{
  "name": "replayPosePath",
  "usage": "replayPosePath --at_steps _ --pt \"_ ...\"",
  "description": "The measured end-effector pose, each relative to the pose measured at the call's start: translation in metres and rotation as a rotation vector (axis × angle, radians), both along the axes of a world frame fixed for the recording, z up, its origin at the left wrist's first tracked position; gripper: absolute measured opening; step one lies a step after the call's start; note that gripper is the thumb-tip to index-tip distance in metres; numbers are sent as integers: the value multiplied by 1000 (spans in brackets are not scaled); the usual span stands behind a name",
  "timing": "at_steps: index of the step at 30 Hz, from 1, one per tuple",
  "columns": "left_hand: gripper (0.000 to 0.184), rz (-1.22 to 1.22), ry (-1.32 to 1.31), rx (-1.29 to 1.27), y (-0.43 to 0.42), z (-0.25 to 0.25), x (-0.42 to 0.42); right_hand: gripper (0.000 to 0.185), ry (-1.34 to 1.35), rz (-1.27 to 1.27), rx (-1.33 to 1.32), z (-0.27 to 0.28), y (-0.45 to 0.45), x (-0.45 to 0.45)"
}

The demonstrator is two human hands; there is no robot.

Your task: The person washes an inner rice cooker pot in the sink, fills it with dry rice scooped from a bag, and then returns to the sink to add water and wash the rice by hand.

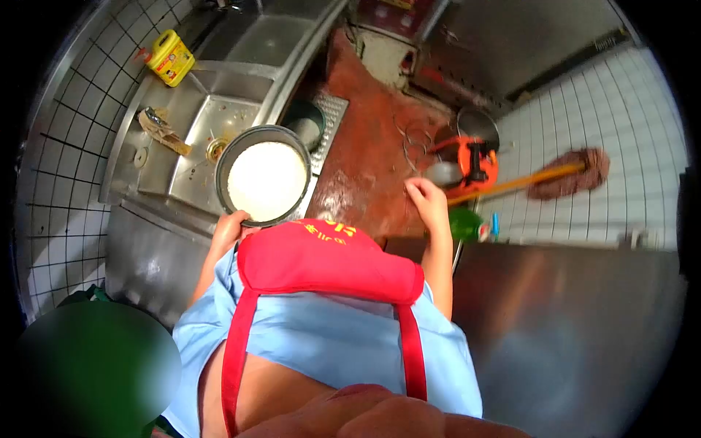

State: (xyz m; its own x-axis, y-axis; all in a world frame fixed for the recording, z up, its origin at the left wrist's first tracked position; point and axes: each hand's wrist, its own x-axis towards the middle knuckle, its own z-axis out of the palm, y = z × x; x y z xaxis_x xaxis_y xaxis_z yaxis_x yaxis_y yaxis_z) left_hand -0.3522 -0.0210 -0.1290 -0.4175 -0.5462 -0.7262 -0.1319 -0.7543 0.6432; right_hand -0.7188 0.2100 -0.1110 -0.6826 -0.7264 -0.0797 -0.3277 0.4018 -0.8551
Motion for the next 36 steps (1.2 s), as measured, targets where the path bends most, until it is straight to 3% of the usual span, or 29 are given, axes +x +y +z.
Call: replayPosePath --at_steps 1,3,5,10,17,21,25,28,30,36 --pt "27 -22 2 34 -23 -7 -16 20 -17 -22 14 3 -9 -14" --pt "31 195 80 -6 -40 10 -71 20 -232 -94 26 16 -22 -42" --pt "34 149 84 3 -66 12 -106 19 -125 -116 10 -3 -28 -81" --pt "38 208 144 20 -113 13 -188 18 -333 -171 43 -6 -75 -162" --pt "38 442 94 55 -130 0 -267 16 -492 154 194 -42 -209 -310" --pt "37 688 54 59 -125 6 -289 18 -287 475 250 -19 -319 -362" --pt "36 949 10 66 -118 22 -301 18 -163 650 272 -12 -418 -376" --pt "35 1057 7 55 -109 17 -278 18 -283 833 244 -26 -468 -351" --pt "33 1184 54 64 -105 19 -258 18 -385 961 256 -27 -492 -315" --pt "31 1335 28 28 -114 1 -174 19 -166 1414 247 -27 -549 -169"
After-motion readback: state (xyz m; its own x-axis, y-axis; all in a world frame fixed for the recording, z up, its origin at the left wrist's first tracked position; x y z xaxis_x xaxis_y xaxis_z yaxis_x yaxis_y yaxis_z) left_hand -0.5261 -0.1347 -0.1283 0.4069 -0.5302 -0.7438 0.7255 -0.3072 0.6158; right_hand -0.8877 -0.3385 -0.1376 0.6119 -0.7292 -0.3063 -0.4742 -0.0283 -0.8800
